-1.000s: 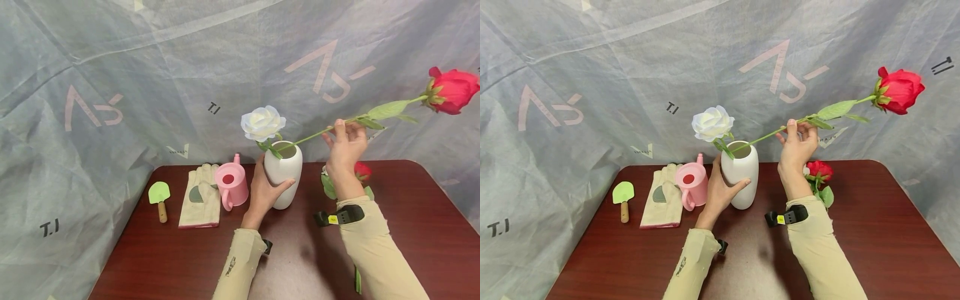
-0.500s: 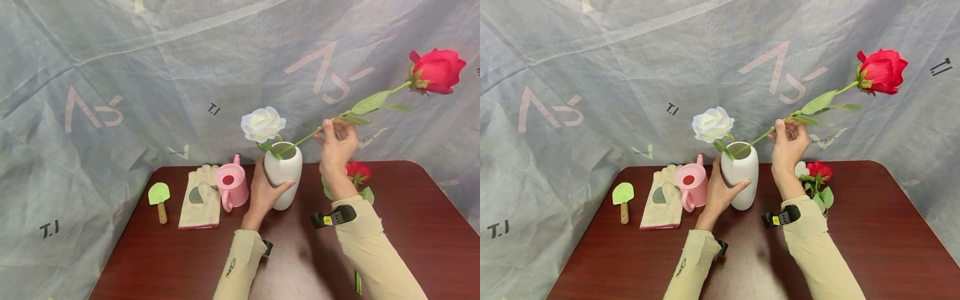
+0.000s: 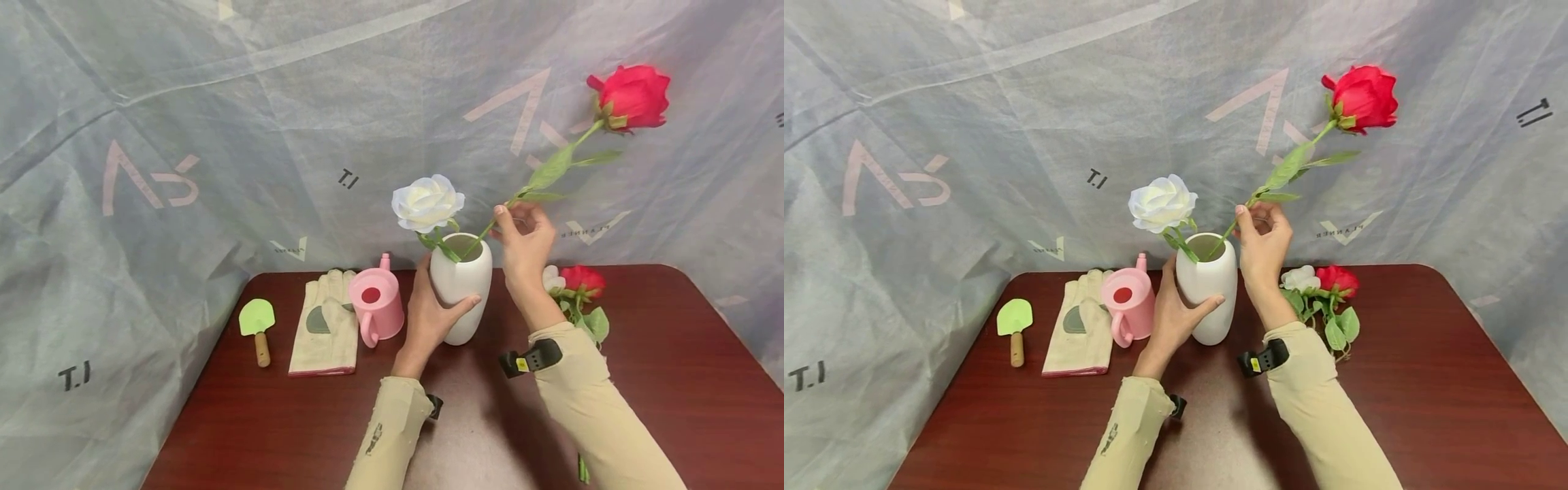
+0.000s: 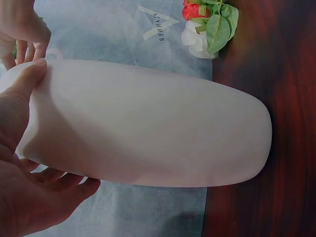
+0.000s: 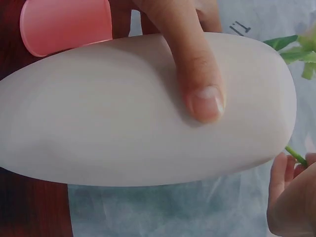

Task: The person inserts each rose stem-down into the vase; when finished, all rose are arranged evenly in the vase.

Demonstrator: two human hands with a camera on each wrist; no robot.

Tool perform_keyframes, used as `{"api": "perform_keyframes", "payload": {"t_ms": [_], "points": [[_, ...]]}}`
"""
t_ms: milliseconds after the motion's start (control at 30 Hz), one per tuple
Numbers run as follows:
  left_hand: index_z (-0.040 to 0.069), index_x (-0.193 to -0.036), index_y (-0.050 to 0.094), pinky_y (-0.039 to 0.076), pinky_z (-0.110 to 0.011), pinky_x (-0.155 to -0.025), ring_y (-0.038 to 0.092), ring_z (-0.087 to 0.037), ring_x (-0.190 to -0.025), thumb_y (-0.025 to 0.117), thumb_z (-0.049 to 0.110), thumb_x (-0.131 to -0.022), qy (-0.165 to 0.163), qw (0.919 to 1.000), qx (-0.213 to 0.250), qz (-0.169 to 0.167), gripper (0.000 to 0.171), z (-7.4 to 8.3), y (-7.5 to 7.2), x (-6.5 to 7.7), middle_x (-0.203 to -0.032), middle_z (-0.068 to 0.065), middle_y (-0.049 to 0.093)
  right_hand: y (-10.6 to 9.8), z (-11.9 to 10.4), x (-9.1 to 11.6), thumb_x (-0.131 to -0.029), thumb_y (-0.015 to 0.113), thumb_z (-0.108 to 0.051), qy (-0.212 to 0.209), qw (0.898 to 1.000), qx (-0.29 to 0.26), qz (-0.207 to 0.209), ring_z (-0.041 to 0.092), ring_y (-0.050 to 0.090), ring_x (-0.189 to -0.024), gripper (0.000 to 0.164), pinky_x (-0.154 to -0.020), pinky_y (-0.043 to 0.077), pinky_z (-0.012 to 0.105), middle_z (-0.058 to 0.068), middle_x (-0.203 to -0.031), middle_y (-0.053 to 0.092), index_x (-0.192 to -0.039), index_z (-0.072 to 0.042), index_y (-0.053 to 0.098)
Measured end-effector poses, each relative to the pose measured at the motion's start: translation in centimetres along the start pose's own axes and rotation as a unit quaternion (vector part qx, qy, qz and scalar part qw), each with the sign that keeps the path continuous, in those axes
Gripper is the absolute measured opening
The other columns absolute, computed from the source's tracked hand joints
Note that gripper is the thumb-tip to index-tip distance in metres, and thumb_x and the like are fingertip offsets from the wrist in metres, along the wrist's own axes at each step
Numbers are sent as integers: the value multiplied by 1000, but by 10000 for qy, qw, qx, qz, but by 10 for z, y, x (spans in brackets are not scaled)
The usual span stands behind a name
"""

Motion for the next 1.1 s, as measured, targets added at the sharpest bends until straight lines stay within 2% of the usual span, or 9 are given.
{"api": "perform_keyframes", "payload": {"t_ms": [100, 200, 333, 500, 633, 800, 933, 1000, 1100], "points": [[19, -142, 28, 43, -33, -89, 50, -11, -106, 82, 45, -64, -53, 10000, -14, -21, 98, -1, -1, 2, -130, 3, 46, 1, 3, 4, -83, 69, -8, -72, 9964, 822, -199, 13, 58, -69, 12, -64, 51, 24, 2, -79, 60, -84, -4, 58], [19, -142, 28, 43, -32, -88, 50, -11, -105, 82, 44, -64, -108, 9999, -11, -69, 98, 1, 0, 3, -130, 3, 46, 1, 5, 7, -84, 69, -17, -344, 9763, 2065, -556, 12, 59, -75, 18, -71, 49, 24, 4, -79, 62, -88, -1, 62], [18, -143, 27, 43, -33, -87, 51, -12, -105, 82, 41, -64, -120, 9998, -52, -119, 99, 3, 1, 3, -131, 2, 46, 3, 3, 12, -84, 69, -22, -1032, 9150, 3625, -1437, 23, 59, -89, 22, -81, 47, 35, 11, -84, 65, -87, 0, 67], [18, -143, 26, 43, -34, -89, 49, -12, -108, 82, 41, -65, -17, 9999, -24, -161, 99, 3, 2, 3, -133, 1, 44, 10, -8, 17, -85, 68, -15, -1746, 8247, 4612, -2771, 39, 46, -102, 20, -86, 35, 49, 20, -106, 59, -90, 4, 68], [15, -143, 26, 42, -34, -91, 49, -13, -111, 82, 41, -66, 129, 9998, 15, -167, 99, 3, 2, 3, -134, -1, 43, 12, -21, 17, -89, 61, -12, -1568, 7825, 4914, -3487, 44, 32, -120, 21, -95, 30, 54, 28, -131, 39, -96, 7, 64], [15, -142, 27, 42, -35, -91, 49, -14, -111, 82, 43, -65, 79, 9999, -33, -64, 99, 3, 1, 1, -133, -1, 44, 11, -41, 15, -92, 44, -10, -468, 7557, 4772, -4462, 40, 4, -136, 54, -104, 15, 57, 19, -152, -3, -140, 8, 28], [17, -141, 30, 43, -36, -88, 51, -14, -108, 82, 44, -64, -33, 10000, -41, -6, 97, 2, 0, 0, -131, 1, 46, 6, -54, 11, -88, 39, -6, -255, 7415, 4898, -4579, 38, 1, -137, 65, -107, 12, 53, 21, -152, -7, -144, 10, 9], [18, -141, 31, 44, -35, -87, 51, -13, -106, 83, 43, -63, -70, 10000, -21, 0, 97, 1, 0, 0, -129, 2, 47, 1, -58, 8, -87, 38, -2, -474, 7478, 4991, -4353, 40, 6, -137, 64, -107, 11, 53, 26, -150, 1, -143, 11, 11], [19, -141, 31, 44, -34, -87, 51, -11, -105, 83, 41, -62, -79, 10000, 19, 3, 97, 0, 0, 0, -128, 3, 48, -13, -63, 5, -85, 39, 2, -707, 7773, 4909, -3872, 40, 14, -135, 62, -106, 13, 54, 26, -149, 13, -144, 8, 19]]}}
Point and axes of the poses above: each hand's wrist, its own x-axis away from the middle knuckle, its own y-axis out of the palm, z = x × y, the point moved 1 cm from there along -x, towards the middle knuckle
